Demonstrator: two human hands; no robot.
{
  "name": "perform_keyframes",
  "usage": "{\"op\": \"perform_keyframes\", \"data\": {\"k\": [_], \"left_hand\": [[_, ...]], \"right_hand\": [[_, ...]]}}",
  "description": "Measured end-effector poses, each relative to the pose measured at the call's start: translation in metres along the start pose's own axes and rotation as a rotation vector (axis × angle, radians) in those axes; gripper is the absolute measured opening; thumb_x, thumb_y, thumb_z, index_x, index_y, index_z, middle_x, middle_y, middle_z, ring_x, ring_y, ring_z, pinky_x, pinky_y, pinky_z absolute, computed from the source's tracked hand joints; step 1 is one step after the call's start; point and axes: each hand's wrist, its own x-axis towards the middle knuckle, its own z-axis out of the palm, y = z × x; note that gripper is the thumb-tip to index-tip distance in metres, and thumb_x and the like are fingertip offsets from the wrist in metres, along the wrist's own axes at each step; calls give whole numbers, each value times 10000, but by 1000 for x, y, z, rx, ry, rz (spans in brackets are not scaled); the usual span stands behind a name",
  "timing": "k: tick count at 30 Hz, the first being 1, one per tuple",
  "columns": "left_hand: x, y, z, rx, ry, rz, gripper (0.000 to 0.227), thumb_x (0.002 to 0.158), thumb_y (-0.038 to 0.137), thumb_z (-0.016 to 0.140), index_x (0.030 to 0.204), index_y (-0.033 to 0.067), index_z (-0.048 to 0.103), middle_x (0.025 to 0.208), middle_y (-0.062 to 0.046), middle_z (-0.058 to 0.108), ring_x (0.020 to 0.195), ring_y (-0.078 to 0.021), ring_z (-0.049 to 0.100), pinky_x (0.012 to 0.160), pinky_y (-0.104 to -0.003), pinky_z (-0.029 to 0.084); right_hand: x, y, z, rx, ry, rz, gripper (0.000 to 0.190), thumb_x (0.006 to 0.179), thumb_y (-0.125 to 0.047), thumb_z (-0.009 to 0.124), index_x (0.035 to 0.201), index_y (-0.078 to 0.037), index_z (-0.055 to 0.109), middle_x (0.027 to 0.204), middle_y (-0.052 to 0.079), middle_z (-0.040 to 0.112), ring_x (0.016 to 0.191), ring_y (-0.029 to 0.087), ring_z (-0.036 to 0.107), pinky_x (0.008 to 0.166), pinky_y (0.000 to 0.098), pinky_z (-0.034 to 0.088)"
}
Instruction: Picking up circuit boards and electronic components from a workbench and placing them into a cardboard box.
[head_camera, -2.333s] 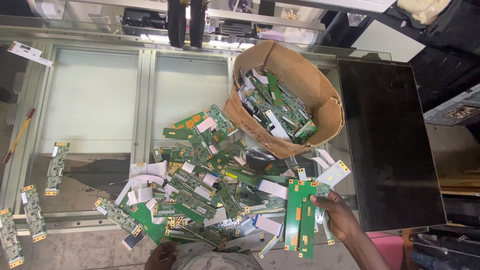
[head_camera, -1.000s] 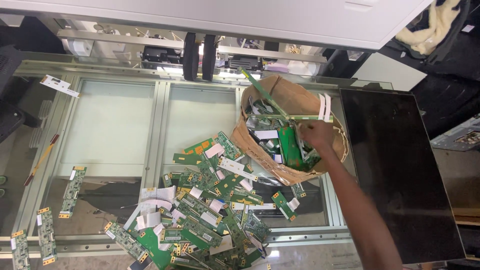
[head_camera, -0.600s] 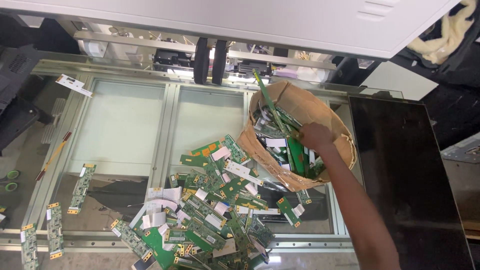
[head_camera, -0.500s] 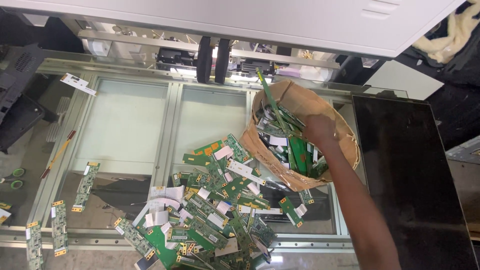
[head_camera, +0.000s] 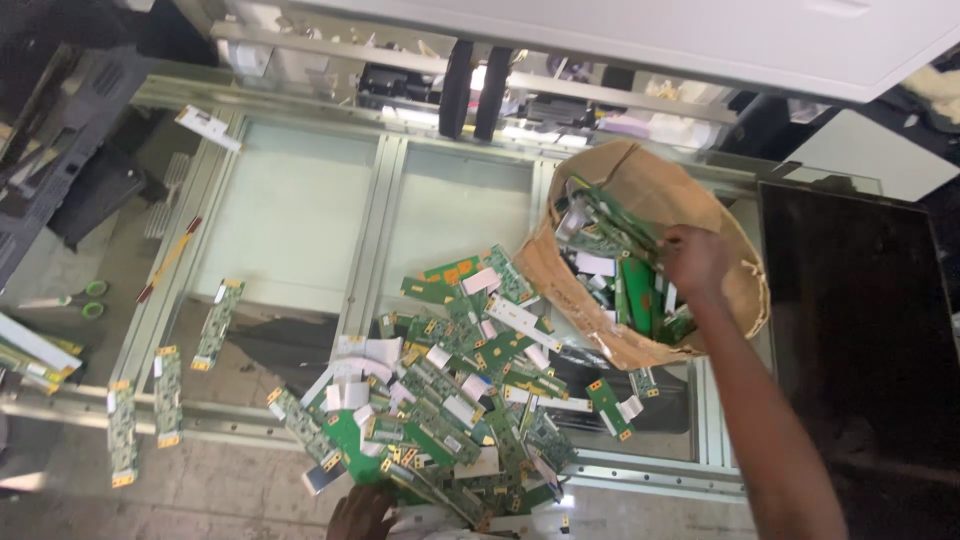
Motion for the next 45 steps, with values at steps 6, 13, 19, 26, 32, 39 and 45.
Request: {"op": "perform_keyframes", "data": {"k": [6, 13, 19, 26, 32, 39, 45], "left_hand": [[33, 69, -97, -7, 156, 79, 261, 723, 197, 760, 954, 247, 649, 1039, 8, 692, 942, -277, 632, 724, -424, 465], [61, 98, -146, -21, 357, 92, 189, 803, 105, 610, 971, 158, 679, 1055, -37, 673, 1024, -269, 589, 841, -438, 456], [30, 99, -131, -392, 617, -350, 150, 781, 98, 647, 919, 142, 611, 965, -69, 634, 971, -289, 576, 864, -392, 427], [-2, 98, -92, -1502, 294, -1058, 318, 738, 30, 661, 1052, -14, 637, 887, -134, 642, 775, -260, 606, 713, -339, 464], [-11, 85, -69, -1420, 256, -1093, 341, 734, 25, 617, 1074, 42, 604, 921, -56, 552, 767, -188, 498, 635, -333, 380], [-12, 77, -51, -1234, 190, -987, 273, 689, 103, 686, 955, 66, 644, 846, -43, 604, 729, -161, 528, 649, -330, 410], [-5, 97, -91, -503, 65, -441, 526, 590, 50, 759, 1060, 233, 611, 788, 32, 624, 688, -152, 577, 595, -319, 466]], "right_hand": [[-74, -29, -82, -59, 182, -161, 295, 817, -81, 669, 1104, -88, 739, 969, 179, 712, 841, 374, 633, 749, 481, 500], [-228, -192, -54, 779, -263, -122, 432, 783, -63, 742, 1203, -132, 666, 1171, 80, 722, 991, 208, 736, 857, 347, 601], [-290, -289, 18, 361, -403, -559, 1104, 726, -550, 861, 1534, -145, 227, 1579, 163, 232, 1455, 372, 206, 1144, 518, 222], [-303, -314, 53, 18, -632, -532, 1468, 609, -879, 841, 1560, -124, 15, 1600, 244, -98, 1447, 484, -53, 1125, 604, 53], [-295, -306, 51, 113, -434, -514, 1219, 664, -657, 830, 1549, -143, 167, 1618, 192, 75, 1459, 421, 136, 1119, 541, 227], [-282, -292, 49, 256, -275, -549, 852, 732, -345, 734, 1463, -106, 366, 1504, 158, 368, 1337, 358, 388, 1082, 500, 346], [-280, -279, 51, 392, -362, -492, 974, 726, -429, 808, 1494, -119, 294, 1558, 199, 254, 1401, 394, 287, 1111, 521, 292]]}}
